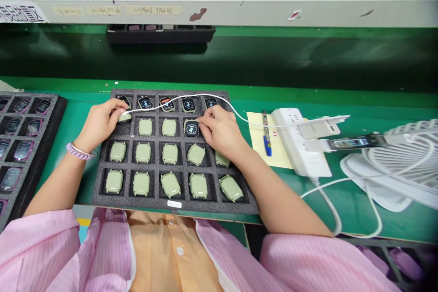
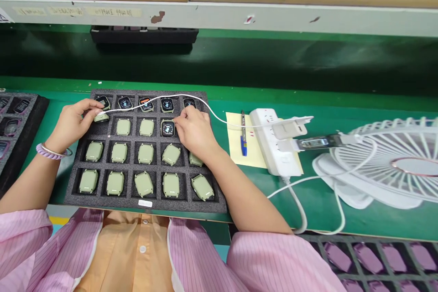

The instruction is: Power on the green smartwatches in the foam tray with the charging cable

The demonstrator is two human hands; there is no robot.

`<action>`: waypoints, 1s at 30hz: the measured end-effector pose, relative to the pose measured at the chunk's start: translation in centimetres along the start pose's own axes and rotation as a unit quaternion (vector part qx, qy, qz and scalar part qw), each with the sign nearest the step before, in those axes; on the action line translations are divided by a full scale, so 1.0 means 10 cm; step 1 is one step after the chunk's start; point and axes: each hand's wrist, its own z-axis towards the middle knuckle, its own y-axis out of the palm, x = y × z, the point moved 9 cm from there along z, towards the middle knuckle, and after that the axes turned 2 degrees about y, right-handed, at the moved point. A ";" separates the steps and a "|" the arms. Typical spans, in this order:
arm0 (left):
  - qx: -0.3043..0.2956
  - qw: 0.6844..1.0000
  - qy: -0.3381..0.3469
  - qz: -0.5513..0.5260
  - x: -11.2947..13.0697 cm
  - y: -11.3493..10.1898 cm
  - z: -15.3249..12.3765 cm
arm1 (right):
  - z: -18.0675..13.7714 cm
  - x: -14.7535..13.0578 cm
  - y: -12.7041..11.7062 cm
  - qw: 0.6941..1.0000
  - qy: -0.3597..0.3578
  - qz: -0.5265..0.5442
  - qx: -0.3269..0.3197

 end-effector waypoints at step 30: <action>-0.138 0.990 0.033 0.013 -0.16 0.14 -0.01 | 0.00 0.07 0.05 0.999 0.000 0.049 0.013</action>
